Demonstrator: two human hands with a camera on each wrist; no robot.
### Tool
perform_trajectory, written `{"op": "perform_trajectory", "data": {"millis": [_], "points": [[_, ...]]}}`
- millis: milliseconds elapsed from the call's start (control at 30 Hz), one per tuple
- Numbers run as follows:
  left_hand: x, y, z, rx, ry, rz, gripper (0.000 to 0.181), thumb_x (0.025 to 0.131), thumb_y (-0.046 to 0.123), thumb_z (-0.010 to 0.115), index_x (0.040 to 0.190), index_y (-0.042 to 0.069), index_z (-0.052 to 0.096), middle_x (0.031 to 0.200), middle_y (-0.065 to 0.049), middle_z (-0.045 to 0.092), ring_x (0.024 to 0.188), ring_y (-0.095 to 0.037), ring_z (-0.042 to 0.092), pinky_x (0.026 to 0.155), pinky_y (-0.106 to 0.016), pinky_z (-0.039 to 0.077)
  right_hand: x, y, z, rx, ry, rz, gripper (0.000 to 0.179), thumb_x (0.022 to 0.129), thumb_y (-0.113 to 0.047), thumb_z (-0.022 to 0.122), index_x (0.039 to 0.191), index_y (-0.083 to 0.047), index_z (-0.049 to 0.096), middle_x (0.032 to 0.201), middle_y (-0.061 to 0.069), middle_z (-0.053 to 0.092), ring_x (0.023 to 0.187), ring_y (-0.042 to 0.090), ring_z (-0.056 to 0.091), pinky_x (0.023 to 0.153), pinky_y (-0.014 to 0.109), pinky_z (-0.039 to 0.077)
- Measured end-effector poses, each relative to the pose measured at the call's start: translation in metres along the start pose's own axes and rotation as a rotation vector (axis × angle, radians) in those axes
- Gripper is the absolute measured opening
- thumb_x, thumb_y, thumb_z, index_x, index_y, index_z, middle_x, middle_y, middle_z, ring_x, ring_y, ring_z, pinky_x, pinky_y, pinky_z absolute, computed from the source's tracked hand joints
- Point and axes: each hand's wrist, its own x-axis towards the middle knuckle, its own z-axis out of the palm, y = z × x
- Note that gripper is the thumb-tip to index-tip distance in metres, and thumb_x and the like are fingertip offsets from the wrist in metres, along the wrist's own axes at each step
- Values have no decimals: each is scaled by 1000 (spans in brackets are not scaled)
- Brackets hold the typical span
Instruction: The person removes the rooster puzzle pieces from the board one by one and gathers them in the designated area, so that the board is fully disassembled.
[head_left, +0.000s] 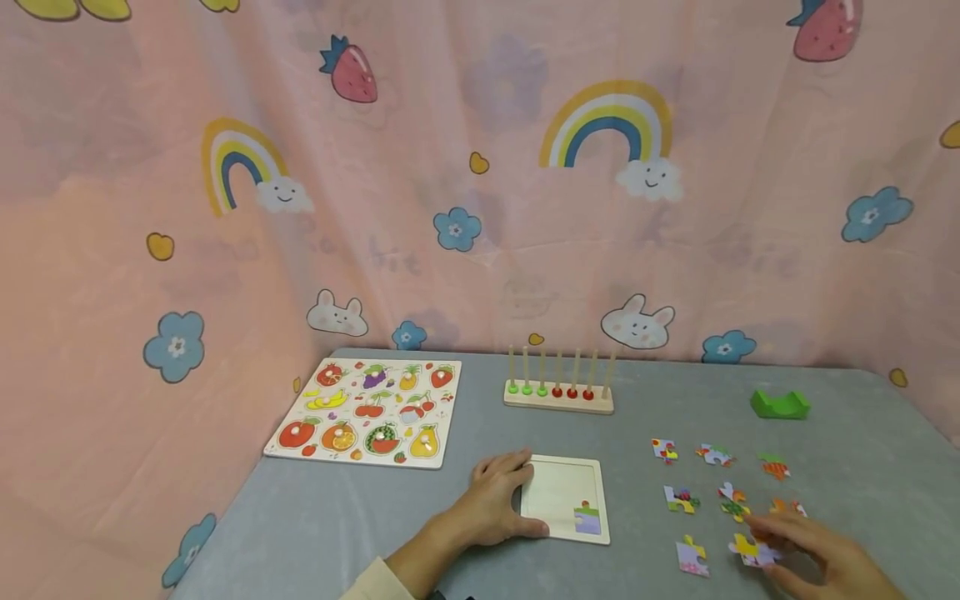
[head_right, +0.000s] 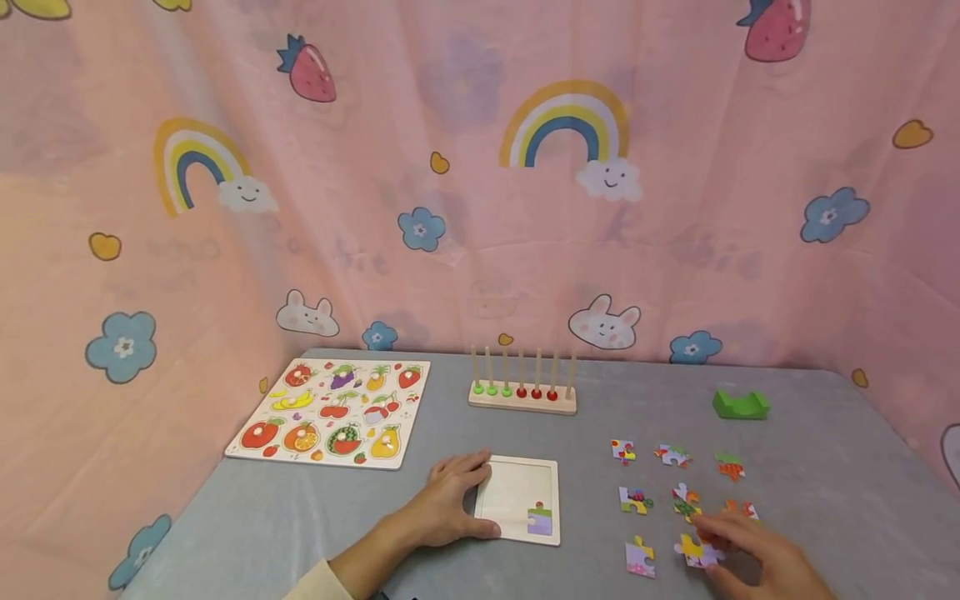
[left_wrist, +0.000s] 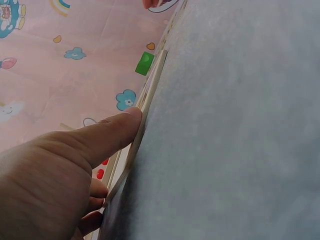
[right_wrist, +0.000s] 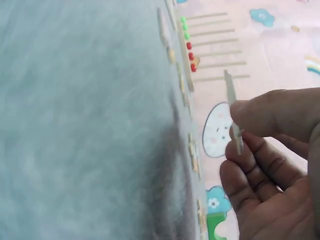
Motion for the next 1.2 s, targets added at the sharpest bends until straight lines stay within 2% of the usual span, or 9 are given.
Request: {"op": "perform_trajectory", "data": {"millis": [100,267,367,567,733,900,967,1133,1200], "points": [[0,0,1,-7,-8,-6,80,73,44,83,136,3,55,148,-8,40,134,-22,34,106,-52,20,-1,5,-2,-13,-91,28,46,81,-16,78,118,4,62,103,-19,57,85,-7,52,63,20,50],[0,0,1,-17,-7,-23,80,73,43,83,135,2,55,148,-8,40,134,-23,34,106,-52,18,3,8,-4,-45,-218,147,53,84,-26,75,125,3,59,109,2,61,84,-6,52,67,22,50],[0,0,1,-19,-5,-24,80,73,42,83,135,2,55,148,-8,40,134,-24,34,106,-53,18,3,9,-3,-62,-226,135,51,83,-28,76,123,-1,62,111,-3,61,89,-6,52,70,21,49],[-1,0,1,-12,1,-21,79,72,42,84,135,3,55,148,-8,40,133,-24,35,105,-53,20,-1,12,1,-70,-161,30,43,82,-26,78,119,-8,66,108,-25,55,93,-7,51,71,17,46],[-1,1,1,-4,6,-10,79,72,43,83,135,3,55,147,-9,41,133,-24,35,105,-53,20,-1,8,0,-28,-147,75,45,84,-26,76,121,-4,64,110,-18,58,94,-10,50,71,17,46],[-1,-1,2,-7,-2,-22,80,72,43,84,135,2,55,148,-8,40,134,-25,35,106,-53,19,0,-2,-2,-73,-9,107,43,80,-25,80,118,-13,67,112,-20,57,100,-20,36,67,22,47],[-1,-1,2,-6,-4,-25,81,72,43,84,135,3,55,148,-8,40,134,-24,35,106,-53,19,1,-9,-3,-72,55,43,43,77,-19,82,117,-14,68,109,-20,58,97,-16,39,63,24,47],[0,-1,2,-1,0,-15,80,72,43,83,135,3,55,148,-8,40,134,-24,35,106,-52,19,9,-39,-11,-64,97,10,45,79,-18,81,121,-17,66,109,-10,59,86,3,52,62,26,47],[0,-1,3,-3,-1,-12,80,73,43,83,135,2,55,148,-8,40,134,-23,34,106,-52,19,14,-54,-14,-65,113,5,46,79,-20,81,123,-20,66,112,-9,60,92,2,53,66,24,48]]}}
